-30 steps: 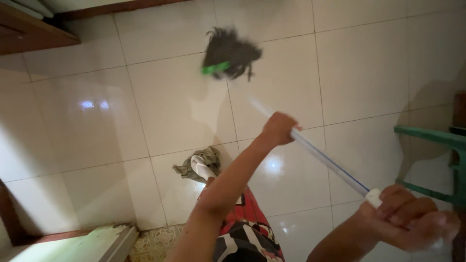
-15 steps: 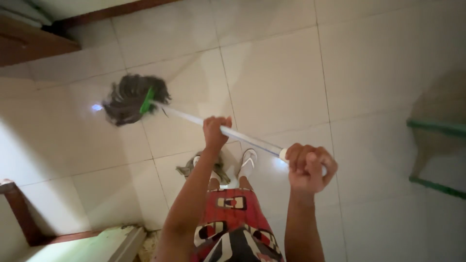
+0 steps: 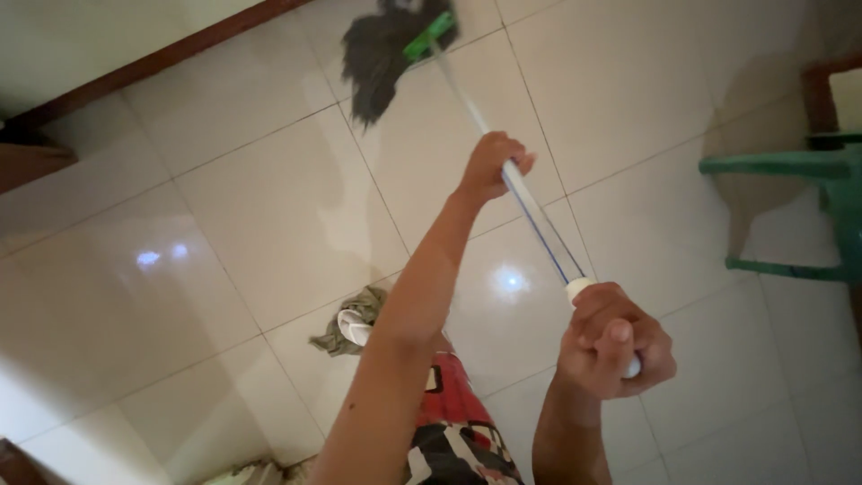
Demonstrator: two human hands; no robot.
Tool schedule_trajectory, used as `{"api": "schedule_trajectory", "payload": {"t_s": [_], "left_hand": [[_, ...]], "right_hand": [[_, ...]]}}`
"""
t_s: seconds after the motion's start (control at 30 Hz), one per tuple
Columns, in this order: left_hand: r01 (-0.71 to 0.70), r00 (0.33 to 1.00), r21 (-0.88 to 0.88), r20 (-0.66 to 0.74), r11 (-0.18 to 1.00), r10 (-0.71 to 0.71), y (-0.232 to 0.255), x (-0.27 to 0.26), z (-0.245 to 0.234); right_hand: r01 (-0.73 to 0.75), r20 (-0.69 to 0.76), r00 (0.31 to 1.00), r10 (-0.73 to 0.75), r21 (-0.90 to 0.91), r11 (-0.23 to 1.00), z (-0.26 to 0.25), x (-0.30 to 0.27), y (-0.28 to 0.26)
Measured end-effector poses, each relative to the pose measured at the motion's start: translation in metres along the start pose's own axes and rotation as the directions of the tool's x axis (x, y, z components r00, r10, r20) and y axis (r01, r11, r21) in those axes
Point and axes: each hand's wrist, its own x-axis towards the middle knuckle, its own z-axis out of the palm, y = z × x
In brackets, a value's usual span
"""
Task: The recorder is mopping the tiled floor of a bathroom and adjacent hallway.
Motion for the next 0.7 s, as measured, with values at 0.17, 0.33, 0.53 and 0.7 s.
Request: {"api": "schedule_trajectory", "payload": {"t_s": [0.17,0.33,0.53,0.7], "left_hand": [[-0.041,0.977,-0.006,0.21,0.999,0.041,0.022,-0.002,0.052],[-0.09,0.989,0.074,0.127,0.993,0.081,0.056,-0.031,0.058],[0.186,0.911,0.399,0.273,0.898,-0.31,0.078,-0.082,0.002],[0.381,0.808,0.562,0.184,0.734,-0.56,0.018,-0.173,-0.066]], "right_hand": [[0.528,0.235,0.82,-0.521,-0.663,0.531,-0.053,0.004,0.021],[0.121,0.045,0.993,-0.113,-0.347,0.93,-0.134,0.019,0.004],[0.237,0.195,0.97,-0.149,-0.592,0.77,-0.117,0.033,0.007],[0.2,0.115,0.978,-0.173,-0.309,0.93,-0.058,-0.003,0.08]]}}
